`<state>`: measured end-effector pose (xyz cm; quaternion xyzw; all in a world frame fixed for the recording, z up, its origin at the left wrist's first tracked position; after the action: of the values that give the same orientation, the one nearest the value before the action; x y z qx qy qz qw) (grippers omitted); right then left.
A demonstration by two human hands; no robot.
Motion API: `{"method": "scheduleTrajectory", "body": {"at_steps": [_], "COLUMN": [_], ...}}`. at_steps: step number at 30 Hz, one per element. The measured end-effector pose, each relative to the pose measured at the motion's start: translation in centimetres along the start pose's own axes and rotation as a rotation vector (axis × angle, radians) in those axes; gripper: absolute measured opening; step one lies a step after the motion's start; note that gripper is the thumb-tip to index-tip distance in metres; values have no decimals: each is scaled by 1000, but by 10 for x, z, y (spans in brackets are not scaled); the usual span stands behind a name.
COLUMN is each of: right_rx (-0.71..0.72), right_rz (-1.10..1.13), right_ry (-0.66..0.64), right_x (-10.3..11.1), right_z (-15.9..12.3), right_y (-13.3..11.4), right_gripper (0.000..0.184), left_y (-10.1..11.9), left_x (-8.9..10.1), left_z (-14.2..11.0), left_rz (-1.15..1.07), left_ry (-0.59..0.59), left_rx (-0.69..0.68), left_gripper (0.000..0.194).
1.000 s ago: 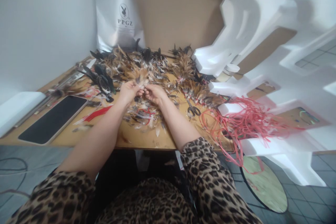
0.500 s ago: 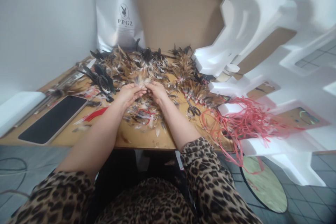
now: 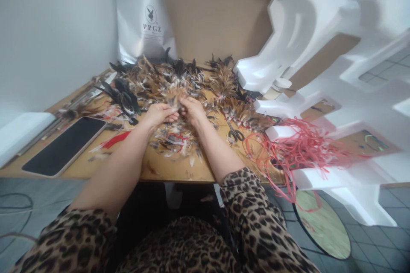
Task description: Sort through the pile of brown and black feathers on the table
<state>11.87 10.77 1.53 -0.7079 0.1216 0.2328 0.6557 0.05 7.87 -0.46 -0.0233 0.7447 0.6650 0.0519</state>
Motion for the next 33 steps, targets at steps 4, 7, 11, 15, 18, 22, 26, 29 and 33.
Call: {"method": "scheduleTrajectory", "body": {"at_steps": [4,7,11,15,18,22,26,29,33], "right_rx": [27,36,-18,-17,2,5,117,173,159], "right_rz": [205,246,215,155,70,-115,-287,-367,-390], "right_ry": [20,-1,-136,-157,-194,-316,-330,-256,-256], "right_x": [12,20,16,15,9,-12,-23,-18,-15], "right_z": [5,5,3,2,0,-8,-13,-11,-9], "right_y": [-16,-27,-30,-28,-26,-20,-20,-22,-20], "right_gripper": [25,24,24,25,29,34,35,41,39], "left_y": [2,7,11,11,10,11,12,10,8], "left_x": [10,25,29,16,7,3,1,0,-1], "left_z": [3,4,5,2,-1,-1,0,0,0], "left_rz": [-36,-211,-391,-433,-399,-221,-59,35,96], "left_ry": [45,149,139,-4,-89,-80,-37,-25,-39], "left_rx": [-9,-17,-22,15,30,-36,-118,-137,-122], "left_gripper": [9,3,3,4,2,8,17,19,20]}}
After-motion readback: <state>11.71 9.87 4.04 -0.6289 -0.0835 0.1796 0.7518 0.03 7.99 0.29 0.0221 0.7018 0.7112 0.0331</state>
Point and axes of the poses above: each hand's wrist, its own z-axis towards the middle knuckle, its own x-axis out of the back of the hand, y = z × x, the point moved 8 cm from there along z, towards the middle knuckle, and after that the axes turned 8 degrees about z, right-handed, at the moved point
